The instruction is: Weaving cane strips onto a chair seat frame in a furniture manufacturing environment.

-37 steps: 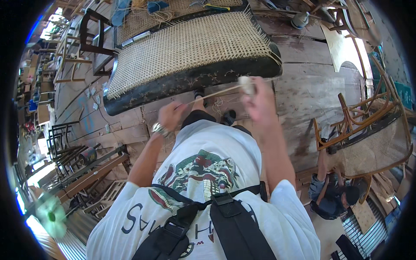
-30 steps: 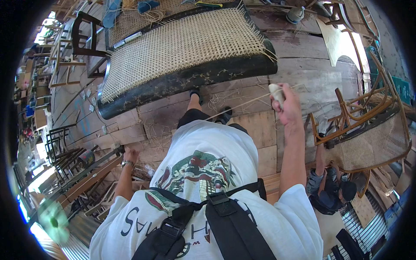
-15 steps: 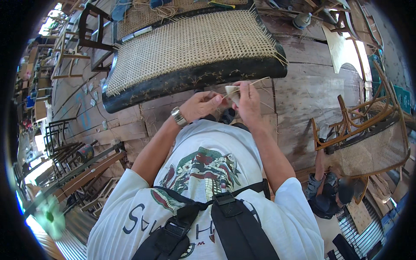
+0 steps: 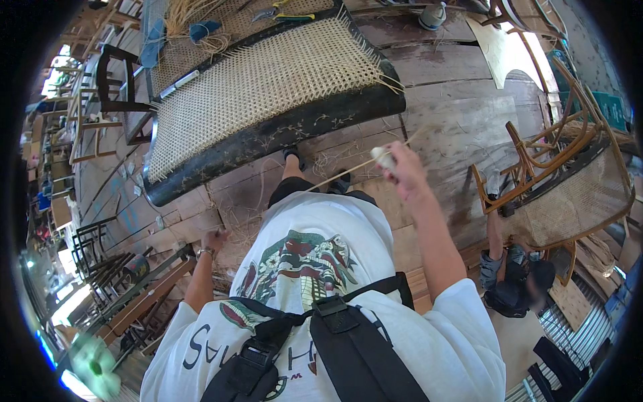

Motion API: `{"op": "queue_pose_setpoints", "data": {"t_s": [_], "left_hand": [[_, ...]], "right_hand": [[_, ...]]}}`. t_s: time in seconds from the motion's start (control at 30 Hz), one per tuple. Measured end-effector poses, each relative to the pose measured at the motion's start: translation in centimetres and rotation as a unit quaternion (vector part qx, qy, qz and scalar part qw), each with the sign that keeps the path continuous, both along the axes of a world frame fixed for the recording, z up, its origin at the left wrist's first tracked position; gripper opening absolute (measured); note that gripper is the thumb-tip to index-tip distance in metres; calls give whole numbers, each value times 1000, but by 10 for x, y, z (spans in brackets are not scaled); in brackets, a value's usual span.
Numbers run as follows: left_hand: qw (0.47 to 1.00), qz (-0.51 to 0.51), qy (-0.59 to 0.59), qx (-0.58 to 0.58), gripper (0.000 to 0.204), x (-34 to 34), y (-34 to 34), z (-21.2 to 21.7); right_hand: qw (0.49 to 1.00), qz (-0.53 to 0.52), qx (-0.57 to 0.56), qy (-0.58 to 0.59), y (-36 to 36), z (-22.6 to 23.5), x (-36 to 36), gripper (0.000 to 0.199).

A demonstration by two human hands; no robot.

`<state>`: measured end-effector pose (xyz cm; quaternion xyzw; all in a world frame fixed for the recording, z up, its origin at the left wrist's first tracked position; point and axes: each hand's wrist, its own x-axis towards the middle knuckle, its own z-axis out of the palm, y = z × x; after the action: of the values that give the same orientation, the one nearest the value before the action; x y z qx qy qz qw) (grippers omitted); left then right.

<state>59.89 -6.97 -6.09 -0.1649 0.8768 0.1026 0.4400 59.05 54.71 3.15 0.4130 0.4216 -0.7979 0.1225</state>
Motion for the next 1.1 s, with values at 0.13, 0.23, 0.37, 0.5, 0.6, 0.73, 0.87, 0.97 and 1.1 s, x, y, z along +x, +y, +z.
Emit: {"op": "queue_pose_setpoints", "data": {"t_s": [0.13, 0.23, 0.37, 0.5, 0.6, 0.73, 0.87, 0.97, 1.1], "left_hand": [[985, -172, 18, -17, 81, -6, 46, 38], [976, -87, 110, 169, 75, -43, 142, 83], [862, -96, 140, 477, 55, -90, 274, 118], [826, -117, 42, 550, 41, -101, 344, 127], [870, -97, 34, 482, 36, -94, 353, 125], [869, -176, 188, 422, 32, -83, 330, 94], [932, -166, 160, 278, 39, -72, 258, 27], [925, -278, 206, 158, 23, -49, 168, -22], [970, -238, -4, -54, 27, -20, 58, -31]], "right_hand": [[991, 72, 104, 48, -47, -6, 1, 34], [982, 72, 154, 81, -62, 4, -6, 36], [965, 85, 214, 121, -76, 16, -16, 39], [958, 61, 240, 146, -88, 17, -20, 40], [958, 35, 253, 128, -91, 15, -18, 40], [996, -10, -10, 87, -89, 9, -10, 35], [981, -149, -120, 25, -39, 14, -1, 27], [896, -339, -255, 128, 44, 40, 17, 25], [907, -298, 92, 283, 146, 91, 33, 24]]}}
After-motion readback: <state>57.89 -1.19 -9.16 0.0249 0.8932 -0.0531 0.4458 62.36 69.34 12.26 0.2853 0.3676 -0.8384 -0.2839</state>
